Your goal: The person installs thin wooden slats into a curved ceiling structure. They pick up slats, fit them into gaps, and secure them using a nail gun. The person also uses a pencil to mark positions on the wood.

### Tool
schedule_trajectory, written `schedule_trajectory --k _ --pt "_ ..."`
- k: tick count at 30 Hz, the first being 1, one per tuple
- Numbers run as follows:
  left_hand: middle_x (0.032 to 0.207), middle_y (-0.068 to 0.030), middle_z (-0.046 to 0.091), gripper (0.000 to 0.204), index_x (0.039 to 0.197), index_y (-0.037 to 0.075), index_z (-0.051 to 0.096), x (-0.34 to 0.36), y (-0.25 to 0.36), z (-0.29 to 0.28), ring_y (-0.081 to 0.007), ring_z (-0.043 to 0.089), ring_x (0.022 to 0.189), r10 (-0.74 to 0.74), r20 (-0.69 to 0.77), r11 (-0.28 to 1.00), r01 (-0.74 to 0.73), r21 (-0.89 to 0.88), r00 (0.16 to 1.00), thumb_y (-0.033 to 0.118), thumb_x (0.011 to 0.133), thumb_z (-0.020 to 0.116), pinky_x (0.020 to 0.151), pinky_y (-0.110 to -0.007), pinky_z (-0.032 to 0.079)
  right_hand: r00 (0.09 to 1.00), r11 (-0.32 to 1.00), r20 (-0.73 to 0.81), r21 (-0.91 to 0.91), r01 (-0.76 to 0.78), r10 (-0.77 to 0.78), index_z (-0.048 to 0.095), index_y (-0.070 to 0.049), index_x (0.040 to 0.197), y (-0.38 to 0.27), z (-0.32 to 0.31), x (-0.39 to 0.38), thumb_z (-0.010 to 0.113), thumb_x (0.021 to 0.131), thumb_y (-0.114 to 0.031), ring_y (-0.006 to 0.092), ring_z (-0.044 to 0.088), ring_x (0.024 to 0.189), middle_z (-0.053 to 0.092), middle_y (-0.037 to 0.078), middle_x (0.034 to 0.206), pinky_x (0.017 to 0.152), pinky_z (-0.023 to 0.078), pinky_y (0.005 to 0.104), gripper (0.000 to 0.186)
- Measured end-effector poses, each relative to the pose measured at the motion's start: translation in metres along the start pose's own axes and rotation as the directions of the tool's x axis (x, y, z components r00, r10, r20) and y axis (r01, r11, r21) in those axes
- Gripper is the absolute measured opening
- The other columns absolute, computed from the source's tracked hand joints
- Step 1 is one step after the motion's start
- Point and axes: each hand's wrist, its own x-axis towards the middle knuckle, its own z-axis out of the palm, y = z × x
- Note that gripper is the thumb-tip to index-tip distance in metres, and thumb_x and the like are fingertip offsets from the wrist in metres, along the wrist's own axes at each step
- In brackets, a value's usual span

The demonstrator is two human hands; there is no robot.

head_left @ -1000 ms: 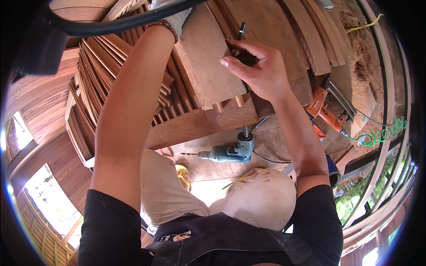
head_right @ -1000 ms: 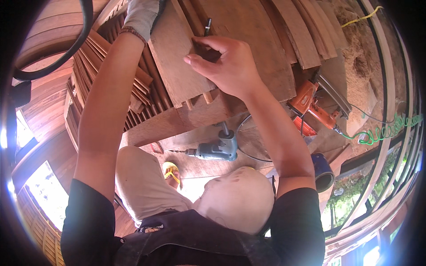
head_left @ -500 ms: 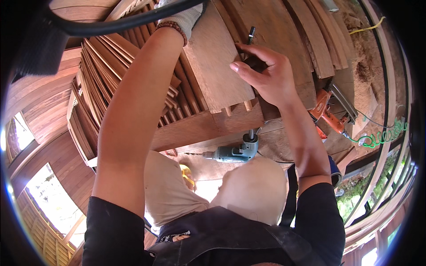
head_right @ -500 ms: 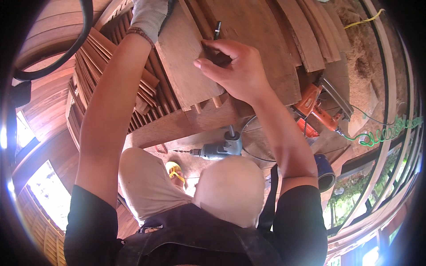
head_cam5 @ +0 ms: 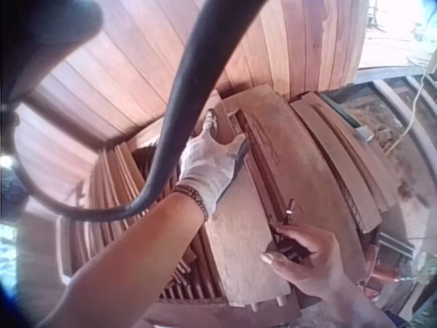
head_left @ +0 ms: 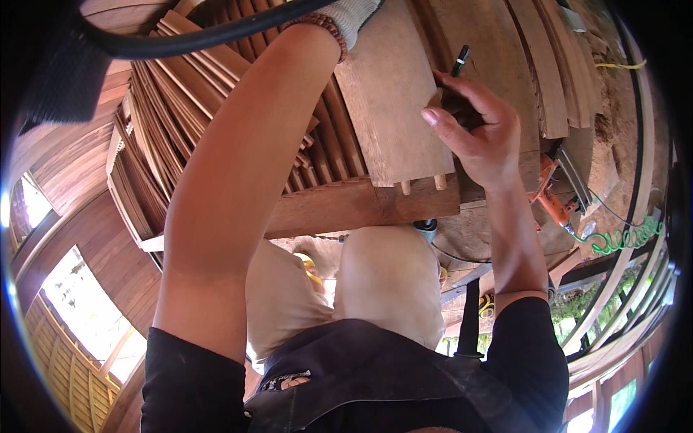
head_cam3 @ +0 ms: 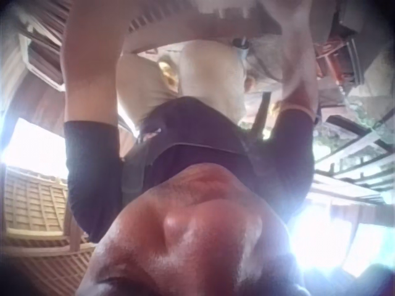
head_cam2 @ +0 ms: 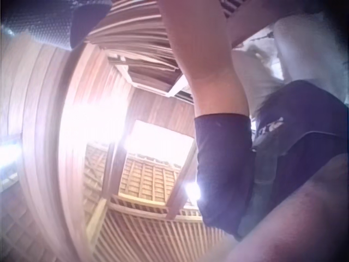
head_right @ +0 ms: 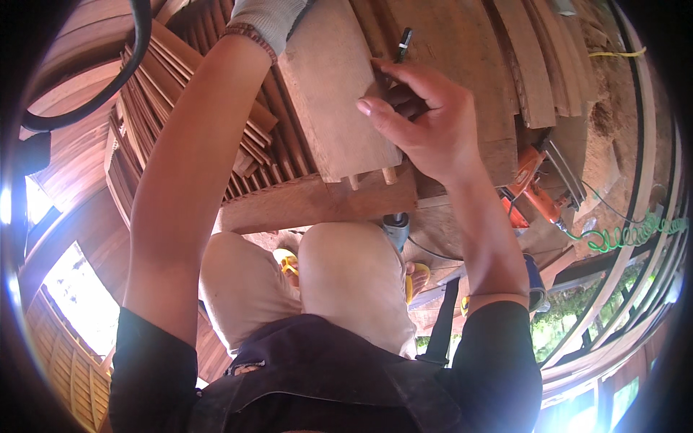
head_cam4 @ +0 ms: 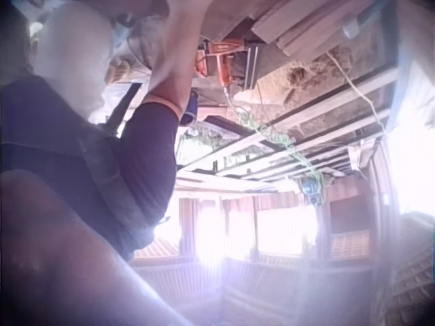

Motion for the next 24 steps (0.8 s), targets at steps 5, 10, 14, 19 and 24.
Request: schedule_trajectory --k 5,10,14,19,24 --pt "0.145 -0.03 0.053 0.086 0.151 0.0 0.043 0.014 -0.031 0.042 -0.0433 0.048 0.139 0.28 -0.315 0.899 -0.363 -0.246 0.907 0.043 0.086 0.078 0.119 -0.043 0.035 1.0 1.0 0.017 -0.017 -0.008 0.008 0.069 0.005 0.124 0.002 -0.003 -0.002 0.087 0.086 -0.016 0.0089 0.066 0.089 0.073 0.009 0.105 0.077 0.053 0.0234 0.047" --pt "0.135 -0.0298 0.059 0.077 0.141 -0.005 0.051 0.009 -0.032 0.031 -0.0427 0.054 0.131 0.251 -0.23 0.909 -0.311 -0.276 0.94 0.041 0.085 0.08 0.112 -0.041 0.041 0.999 0.999 0.03 0.031 -0.036 0.035 0.069 0.004 0.126 0.0 -0.005 -0.002 0.088 0.085 -0.021 0.0085 0.066 0.083 0.071 0.008 0.098 0.072 0.053 0.0232 0.052" --pt "0.137 -0.0314 0.058 0.077 0.14 -0.006 0.051 0.004 -0.03 0.028 -0.0419 0.054 0.132 0.284 -0.251 0.853 -0.364 -0.373 0.925 0.042 0.086 0.079 0.112 -0.041 0.041 0.998 0.998 0.045 0.039 -0.055 0.053 0.069 0.004 0.126 -0.002 -0.005 -0.002 0.087 0.086 -0.021 0.0084 0.067 0.083 0.071 0.008 0.097 0.071 0.053 0.0232 0.051" --pt "0.142 -0.0308 0.055 0.079 0.144 -0.005 0.049 0.009 -0.036 0.037 -0.0408 0.051 0.137 0.284 -0.33 0.905 -0.366 -0.219 0.9 0.042 0.087 0.078 0.115 -0.04 0.038 0.998 0.998 0.025 0.033 -0.055 0.054 0.069 0.005 0.123 -0.006 -0.005 -0.004 0.08 0.092 -0.015 0.0093 0.067 0.09 0.073 0.01 0.104 0.078 0.053 0.0238 0.038" --pt "0.138 -0.0291 0.058 0.075 0.141 -0.005 0.051 0.01 -0.034 0.043 -0.041 0.055 0.132 0.271 -0.337 0.907 -0.357 -0.226 0.902 0.041 0.088 0.078 0.113 -0.041 0.041 0.955 0.995 -0.281 -0.045 0.087 -0.096 0.074 -0.001 0.114 0.009 -0.004 -0.009 0.072 0.097 -0.01 0.0124 0.069 0.081 0.074 0.012 0.102 0.075 0.055 0.027 0.019"
